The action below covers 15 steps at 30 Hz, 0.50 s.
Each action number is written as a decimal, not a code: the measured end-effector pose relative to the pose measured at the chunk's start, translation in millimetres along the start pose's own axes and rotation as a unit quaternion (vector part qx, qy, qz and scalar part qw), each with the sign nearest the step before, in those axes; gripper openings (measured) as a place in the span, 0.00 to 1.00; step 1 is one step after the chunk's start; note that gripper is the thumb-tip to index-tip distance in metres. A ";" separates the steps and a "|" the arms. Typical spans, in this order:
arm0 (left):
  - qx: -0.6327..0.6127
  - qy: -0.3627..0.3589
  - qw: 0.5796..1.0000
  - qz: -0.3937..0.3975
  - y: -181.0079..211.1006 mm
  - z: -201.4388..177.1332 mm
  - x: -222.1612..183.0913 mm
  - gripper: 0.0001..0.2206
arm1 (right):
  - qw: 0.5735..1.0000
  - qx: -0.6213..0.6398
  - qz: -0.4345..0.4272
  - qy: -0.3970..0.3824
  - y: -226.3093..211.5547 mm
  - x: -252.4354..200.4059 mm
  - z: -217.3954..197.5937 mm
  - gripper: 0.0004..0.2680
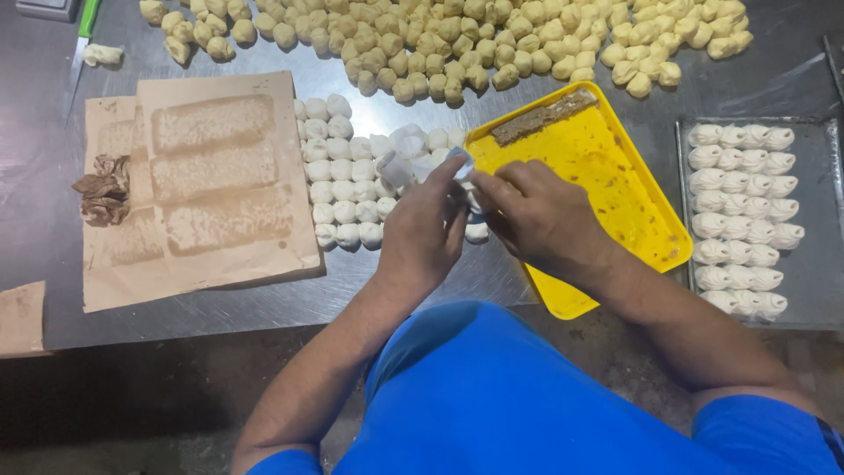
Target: The person prepares dumplings by flattening dough balls, scooping filling onto the dough with a spoon, folding and pinching the dough closed by hand, and placing the finished dumplings onto a metal tray.
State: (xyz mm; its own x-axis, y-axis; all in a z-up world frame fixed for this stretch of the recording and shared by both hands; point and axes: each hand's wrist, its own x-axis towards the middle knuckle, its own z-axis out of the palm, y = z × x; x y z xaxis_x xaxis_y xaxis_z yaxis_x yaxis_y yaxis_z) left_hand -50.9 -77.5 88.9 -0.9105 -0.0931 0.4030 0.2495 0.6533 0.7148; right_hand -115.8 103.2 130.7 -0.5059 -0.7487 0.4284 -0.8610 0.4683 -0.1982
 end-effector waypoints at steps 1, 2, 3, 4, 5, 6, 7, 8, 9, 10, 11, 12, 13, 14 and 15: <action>0.022 0.001 1.000 0.015 -0.5 -0.1 0.0 0.24 | 1.000 0.001 0.002 -0.001 0.6 1.8 -0.2 0.13; -0.015 0.008 1.000 0.009 -1.7 -1.3 -1.8 0.24 | 1.000 0.004 0.006 -0.004 3.0 3.8 1.4 0.12; -0.052 0.014 0.999 0.004 -3.8 -3.0 -3.9 0.24 | 1.000 0.006 0.010 -0.006 4.4 3.4 3.6 0.10; -0.089 0.024 0.996 0.002 -6.7 -3.6 -2.3 0.24 | 1.000 0.014 0.018 -0.008 6.6 3.1 5.8 0.09; -0.104 0.002 0.993 -0.060 -9.1 -3.0 -1.5 0.22 | 0.999 0.022 0.025 -0.009 8.8 2.2 8.6 0.09; -0.119 -0.019 0.985 -0.122 -11.6 -2.0 -2.4 0.20 | 0.999 0.032 0.031 -0.011 10.5 0.7 12.1 0.08; -0.133 -0.042 0.973 -0.184 -14.2 -0.8 -3.9 0.19 | 0.999 0.030 0.035 -0.029 10.8 -1.7 15.4 0.07; -0.141 -0.038 0.973 -0.177 -16.2 0.7 -6.8 0.19 | 0.998 0.031 0.038 -0.048 9.4 -4.3 18.7 0.07; -0.148 -0.035 0.974 -0.169 -17.4 2.6 -9.6 0.20 | 0.996 0.031 0.042 -0.067 8.7 -5.2 21.2 0.06; -0.157 -0.033 0.974 -0.163 -18.0 3.4 -13.2 0.20 | 0.996 0.036 0.044 -0.069 7.7 -5.3 22.6 0.07; -0.142 -0.029 0.978 -0.149 -18.4 2.5 -16.3 0.20 | 0.996 0.041 0.046 -0.071 6.2 -4.3 23.3 0.08; -0.129 -0.026 0.982 -0.133 -18.6 1.4 -16.8 0.20 | 0.995 0.043 0.049 -0.071 5.5 -1.8 22.8 0.09; -0.116 -0.023 0.986 -0.116 -18.3 0.1 -16.6 0.20 | 0.997 0.045 0.035 -0.060 5.3 1.3 22.4 0.10; -0.107 -0.015 0.990 -0.095 -18.0 -1.2 -16.7 0.21 | 0.997 0.048 0.023 -0.050 5.3 3.4 22.6 0.12; -0.099 -0.008 0.992 -0.073 -18.5 -2.5 -15.6 0.21 | 0.998 0.051 0.010 -0.040 6.7 5.0 23.4 0.14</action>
State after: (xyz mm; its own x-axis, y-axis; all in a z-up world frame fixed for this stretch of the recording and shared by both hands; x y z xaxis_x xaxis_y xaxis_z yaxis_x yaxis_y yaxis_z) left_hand -40.5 -90.0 70.8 -0.9465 -0.1636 0.2783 0.1723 0.4730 0.8641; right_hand -125.3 91.6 110.9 -0.5224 -0.7768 0.3517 -0.8492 0.4364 -0.2973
